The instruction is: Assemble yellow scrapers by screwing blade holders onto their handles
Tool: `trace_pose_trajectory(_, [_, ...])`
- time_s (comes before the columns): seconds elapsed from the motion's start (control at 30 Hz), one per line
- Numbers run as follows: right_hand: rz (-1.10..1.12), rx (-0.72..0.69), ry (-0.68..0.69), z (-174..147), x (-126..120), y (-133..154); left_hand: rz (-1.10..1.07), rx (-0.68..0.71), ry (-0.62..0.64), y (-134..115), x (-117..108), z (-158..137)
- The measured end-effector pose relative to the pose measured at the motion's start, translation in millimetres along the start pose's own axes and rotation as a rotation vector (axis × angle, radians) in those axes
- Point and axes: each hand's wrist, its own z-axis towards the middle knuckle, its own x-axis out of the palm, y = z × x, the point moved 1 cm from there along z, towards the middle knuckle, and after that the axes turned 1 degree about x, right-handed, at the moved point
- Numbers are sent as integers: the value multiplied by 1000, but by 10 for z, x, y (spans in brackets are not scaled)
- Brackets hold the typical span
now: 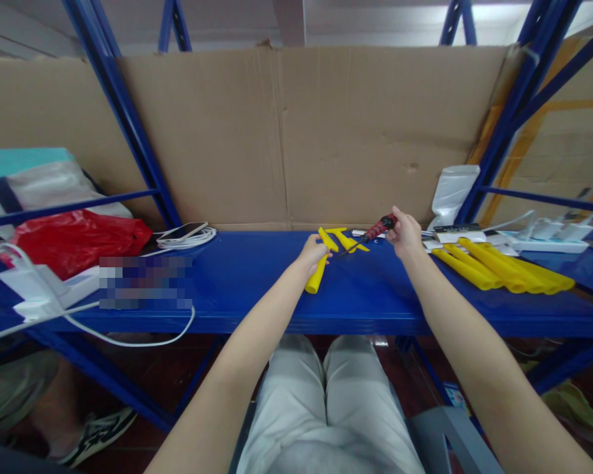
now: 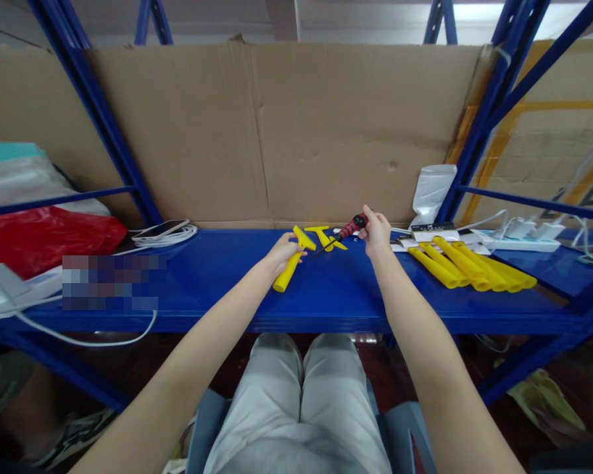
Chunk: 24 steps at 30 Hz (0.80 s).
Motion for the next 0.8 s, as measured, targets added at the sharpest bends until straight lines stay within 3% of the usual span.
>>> trace_pose_trajectory(0.47, [-117,83,37,-22,35,-26,-9,-13,-8,-5,5,-5])
trace_pose_trajectory(0.8, [-489,230,123,-118,98,-99,-7,-9,-9,-17,-9,-15])
